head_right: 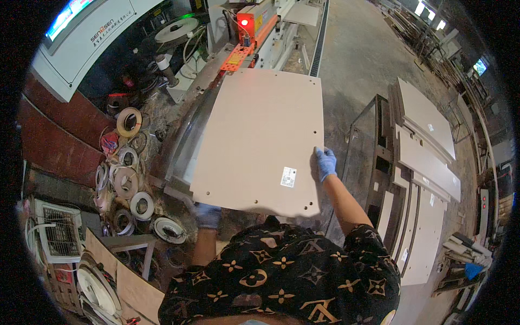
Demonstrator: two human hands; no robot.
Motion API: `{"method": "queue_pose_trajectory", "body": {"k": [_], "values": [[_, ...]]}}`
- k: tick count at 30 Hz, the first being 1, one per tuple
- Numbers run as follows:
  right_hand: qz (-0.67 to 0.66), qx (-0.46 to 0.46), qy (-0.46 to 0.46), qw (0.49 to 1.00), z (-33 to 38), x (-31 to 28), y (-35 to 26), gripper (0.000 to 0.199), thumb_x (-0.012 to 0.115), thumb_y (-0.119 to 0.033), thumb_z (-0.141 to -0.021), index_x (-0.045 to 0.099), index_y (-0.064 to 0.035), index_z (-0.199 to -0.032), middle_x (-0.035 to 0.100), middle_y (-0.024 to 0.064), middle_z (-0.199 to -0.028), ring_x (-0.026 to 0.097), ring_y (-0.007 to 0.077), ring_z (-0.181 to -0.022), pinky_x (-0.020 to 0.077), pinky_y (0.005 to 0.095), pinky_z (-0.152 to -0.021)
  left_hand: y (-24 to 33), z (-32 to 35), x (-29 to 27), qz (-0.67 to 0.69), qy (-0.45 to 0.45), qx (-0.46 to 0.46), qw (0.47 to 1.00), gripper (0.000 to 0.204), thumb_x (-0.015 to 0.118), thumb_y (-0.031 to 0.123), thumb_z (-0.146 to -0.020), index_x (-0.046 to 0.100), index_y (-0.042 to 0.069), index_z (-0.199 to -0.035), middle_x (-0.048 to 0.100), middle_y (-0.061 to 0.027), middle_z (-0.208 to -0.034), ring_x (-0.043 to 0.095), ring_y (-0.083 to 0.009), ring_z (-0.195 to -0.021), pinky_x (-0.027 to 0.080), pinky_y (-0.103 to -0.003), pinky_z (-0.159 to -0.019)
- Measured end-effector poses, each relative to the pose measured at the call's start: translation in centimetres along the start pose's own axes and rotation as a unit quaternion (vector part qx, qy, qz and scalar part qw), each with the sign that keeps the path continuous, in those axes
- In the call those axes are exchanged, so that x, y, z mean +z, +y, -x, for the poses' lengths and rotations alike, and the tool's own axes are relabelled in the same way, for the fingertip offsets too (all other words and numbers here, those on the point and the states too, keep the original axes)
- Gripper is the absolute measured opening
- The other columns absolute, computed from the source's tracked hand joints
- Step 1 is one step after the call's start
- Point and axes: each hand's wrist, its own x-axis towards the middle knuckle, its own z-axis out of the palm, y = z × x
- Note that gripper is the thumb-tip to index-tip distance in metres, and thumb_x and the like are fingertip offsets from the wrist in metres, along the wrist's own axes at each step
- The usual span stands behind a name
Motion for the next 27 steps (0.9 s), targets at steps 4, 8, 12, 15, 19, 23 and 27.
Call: {"method": "queue_pose_trajectory", "body": {"k": [4, 8, 12, 15, 19, 23, 27], "values": [[0.119, -0.121, -0.086, 0.982, 0.2, 4.0, 1.1, 0.046, 0.065, -0.005, -0.08, 0.046, -0.0047, -0.122, 0.06, 0.0075, -0.103, 0.057, 0.0166, -0.091, 0.0482, 0.0306, -0.077, -4.8, -1.1, 0.9, -0.233, 0.072, 0.038, 0.969, 0.056, 0.046, 0.047, -0.091, 0.044, 0.006, -0.129, 0.051, -0.012, -0.123, 0.053, -0.0268, -0.105, 0.045, -0.042, -0.091], [0.258, -0.154, -0.091, 0.95, -0.9, 4.7, 1.8, 0.068, 0.068, -0.017, -0.079, 0.033, -0.0035, -0.136, 0.052, 0.0161, -0.12, 0.053, 0.0258, -0.107, 0.0455, 0.0338, -0.088, -8.5, -3.4, 1.4, -0.183, 0.13, 0.022, 0.974, 0.051, 0.048, 0.04, -0.092, 0.046, 0.001, -0.125, 0.054, -0.014, -0.119, 0.054, -0.0292, -0.103, 0.045, -0.044, -0.092], [0.422, -0.117, -0.138, 0.889, -3.6, 4.2, 1.5, 0.076, 0.071, -0.031, -0.075, 0.036, 0.0018, -0.134, 0.049, 0.0247, -0.125, 0.053, 0.0332, -0.111, 0.0445, 0.0366, -0.091, -8.2, -6.5, 1.3, -0.111, 0.133, 0.034, 0.984, 0.058, 0.044, 0.047, -0.091, 0.046, 0.002, -0.127, 0.053, -0.0145, -0.123, 0.052, -0.0306, -0.109, 0.042, -0.045, -0.096], [0.401, -0.115, -0.161, 0.894, -5.0, 4.4, 1.0, 0.074, 0.07, -0.033, -0.075, 0.04, 0.0022, -0.132, 0.05, 0.0253, -0.121, 0.054, 0.0356, -0.109, 0.0446, 0.0377, -0.092, -7.9, -8.3, 1.2, -0.139, 0.136, 0.072, 0.978, 0.061, 0.04, 0.05, -0.091, 0.044, 0.002, -0.129, 0.051, -0.0146, -0.127, 0.05, -0.0318, -0.113, 0.04, -0.045, -0.098], [0.432, -0.106, -0.131, 0.886, -5.7, 5.1, 0.2, 0.075, 0.07, -0.034, -0.075, 0.039, 0.0015, -0.133, 0.049, 0.0255, -0.122, 0.052, 0.0356, -0.112, 0.0436, 0.0365, -0.093, -8.7, -9.8, 0.9, -0.154, 0.166, 0.068, 0.972, 0.064, 0.044, 0.054, -0.088, 0.044, 0.005, -0.129, 0.05, -0.0108, -0.127, 0.049, -0.0307, -0.114, 0.04, -0.046, -0.098], [0.44, -0.098, -0.112, 0.886, -6.3, 6.2, -1.8, 0.076, 0.069, -0.037, -0.075, 0.039, 0.0008, -0.134, 0.048, 0.0259, -0.123, 0.051, 0.036, -0.113, 0.0427, 0.0364, -0.094, -9.3, -11.7, 0.9, -0.16, 0.112, 0.05, 0.979, 0.063, 0.04, 0.054, -0.089, 0.043, 0.008, -0.131, 0.048, -0.0102, -0.13, 0.048, -0.0303, -0.115, 0.04, -0.045, -0.098], [0.416, -0.052, -0.13, 0.898, -7.9, 7.9, -4.9, 0.071, 0.068, -0.04, -0.071, 0.046, 0.0004, -0.125, 0.051, 0.0255, -0.119, 0.052, 0.0364, -0.111, 0.0425, 0.0391, -0.095, -10.1, -15.3, 1.1, -0.121, 0.086, -0.001, 0.989, 0.062, 0.04, 0.053, -0.089, 0.042, 0.009, -0.133, 0.047, -0.0094, -0.132, 0.048, -0.0305, -0.115, 0.039, -0.045, -0.099]]}}
